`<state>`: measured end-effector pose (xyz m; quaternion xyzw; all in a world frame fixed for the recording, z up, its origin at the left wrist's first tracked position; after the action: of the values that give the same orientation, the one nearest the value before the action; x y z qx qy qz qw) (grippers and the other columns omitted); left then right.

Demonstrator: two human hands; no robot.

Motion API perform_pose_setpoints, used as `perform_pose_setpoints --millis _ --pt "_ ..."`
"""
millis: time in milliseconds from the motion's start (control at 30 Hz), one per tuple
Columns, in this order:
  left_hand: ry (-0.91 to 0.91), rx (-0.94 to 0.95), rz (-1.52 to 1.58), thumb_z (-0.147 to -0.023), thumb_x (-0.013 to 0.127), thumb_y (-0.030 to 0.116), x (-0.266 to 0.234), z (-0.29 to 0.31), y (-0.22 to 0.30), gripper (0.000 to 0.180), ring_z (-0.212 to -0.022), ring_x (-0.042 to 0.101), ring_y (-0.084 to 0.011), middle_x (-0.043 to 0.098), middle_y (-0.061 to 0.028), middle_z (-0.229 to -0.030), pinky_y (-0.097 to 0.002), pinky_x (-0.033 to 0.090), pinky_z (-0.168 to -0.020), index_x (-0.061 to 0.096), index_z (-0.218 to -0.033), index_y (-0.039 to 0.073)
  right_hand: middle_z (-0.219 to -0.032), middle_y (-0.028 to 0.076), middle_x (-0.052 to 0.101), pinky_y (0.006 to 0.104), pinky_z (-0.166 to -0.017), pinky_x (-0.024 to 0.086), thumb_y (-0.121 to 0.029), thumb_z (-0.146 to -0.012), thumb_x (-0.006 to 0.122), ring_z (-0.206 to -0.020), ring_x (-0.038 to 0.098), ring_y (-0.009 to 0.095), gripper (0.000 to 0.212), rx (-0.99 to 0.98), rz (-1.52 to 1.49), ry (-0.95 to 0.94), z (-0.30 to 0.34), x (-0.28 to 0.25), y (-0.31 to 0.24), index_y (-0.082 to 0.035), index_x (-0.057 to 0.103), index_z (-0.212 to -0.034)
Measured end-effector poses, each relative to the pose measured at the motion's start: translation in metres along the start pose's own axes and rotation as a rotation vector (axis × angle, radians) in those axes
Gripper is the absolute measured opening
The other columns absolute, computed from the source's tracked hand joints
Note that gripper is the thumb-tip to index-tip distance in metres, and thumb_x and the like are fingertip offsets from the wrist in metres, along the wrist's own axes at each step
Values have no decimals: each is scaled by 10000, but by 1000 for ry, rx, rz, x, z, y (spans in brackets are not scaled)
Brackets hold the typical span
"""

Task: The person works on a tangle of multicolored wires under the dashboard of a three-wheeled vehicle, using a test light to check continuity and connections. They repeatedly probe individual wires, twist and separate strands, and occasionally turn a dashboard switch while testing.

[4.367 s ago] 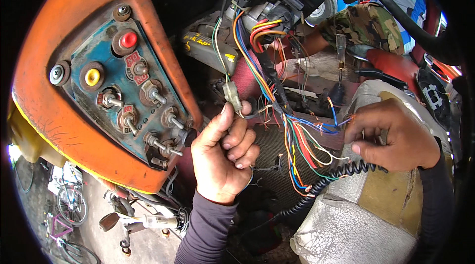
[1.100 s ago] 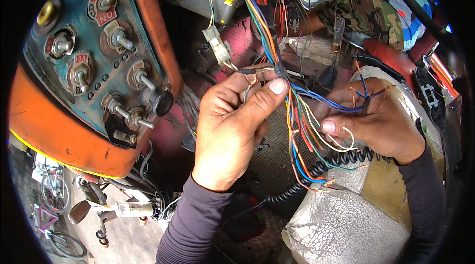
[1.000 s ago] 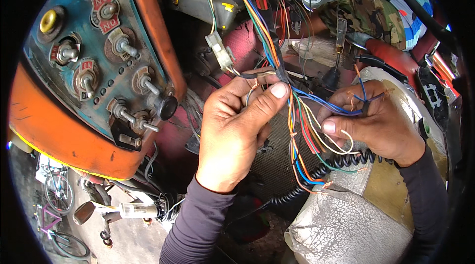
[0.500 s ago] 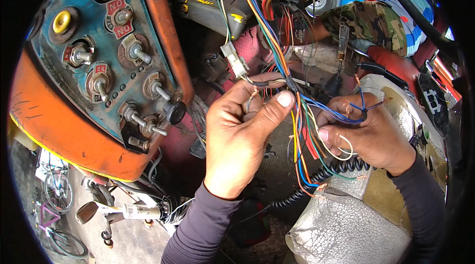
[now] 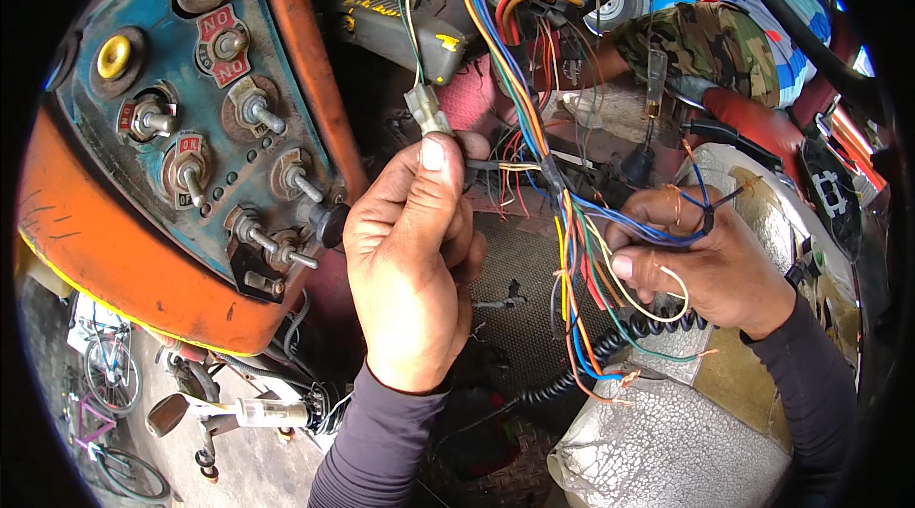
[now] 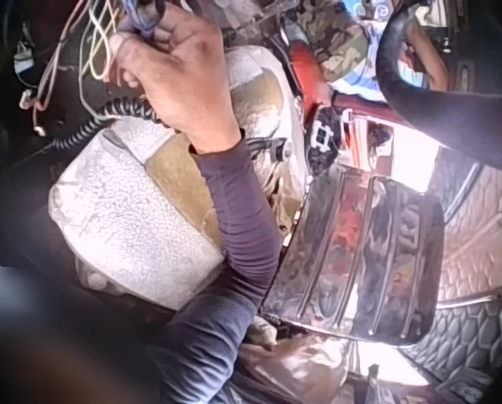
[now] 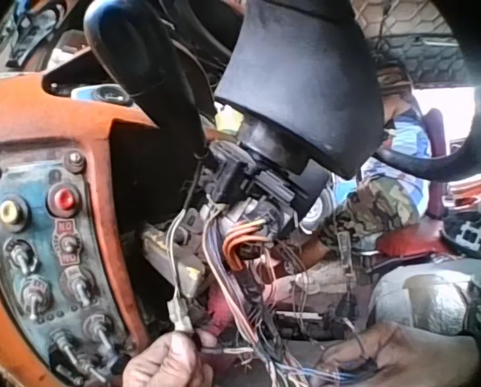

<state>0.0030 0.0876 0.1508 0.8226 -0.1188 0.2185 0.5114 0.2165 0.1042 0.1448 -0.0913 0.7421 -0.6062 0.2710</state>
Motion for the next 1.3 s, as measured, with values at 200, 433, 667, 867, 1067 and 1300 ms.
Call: perform_pose_setpoints --millis 200,433,667,867,1067,1300 --pt "-11 -23 -4 -1100 635 285 0 0 2 313 -508 254 -23 348 97 -613 -234 217 -459 710 -1127 -17 -790 -37 601 236 -639 421 -125 -994 747 -708 515 43 131 6 -15 -47 0 -1 -2 -9 687 -984" --pt "-30 -38 20 -1109 618 293 1 -1 2 315 -510 246 -29 332 96 -614 -237 224 -467 701 -1132 -10 -829 -46 567 243 -689 431 -186 -997 757 -751 514 49 196 21 -55 -55 2 -2 -1 -12 668 -1016" --pt "-42 -64 51 -1112 611 296 1 -1 2 309 -516 238 -36 320 92 -620 -240 217 -476 696 -1143 0 -840 -31 574 256 -707 437 -230 -990 756 -781 512 61 249 21 -25 -78 3 -4 -1 -2 659 -1002" --pt "-77 -108 70 -1114 584 341 2 1 2 345 -528 224 -38 283 93 -650 -235 190 -475 661 -1166 9 -847 -25 587 261 -715 442 -232 -983 759 -785 518 66 256 21 -27 -66 3 -5 -1 3 661 -1009" --pt "-133 -152 138 -1093 590 341 3 1 3 372 -512 213 -45 265 95 -645 -236 180 -472 647 -1179 -16 -861 -23 609 259 -713 444 -232 -982 770 -782 536 66 258 26 -45 -43 4 -5 1 2 669 -1022" --pt "-80 -161 206 -1070 623 289 2 1 2 383 -499 205 -45 247 94 -615 -250 172 -460 680 -1164 -78 -845 -24 596 244 -670 429 -195 -988 773 -744 517 52 216 51 -86 -50 6 -5 3 -12 667 -1031"
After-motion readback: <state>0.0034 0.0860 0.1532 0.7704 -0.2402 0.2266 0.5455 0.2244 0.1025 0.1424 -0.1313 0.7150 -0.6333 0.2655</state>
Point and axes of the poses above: each hand's wrist, its own z-axis away from the middle knuckle, its own x-axis out of the palm, y = z × x, the point moved 7 cm from there along -z, towards the middle knuckle
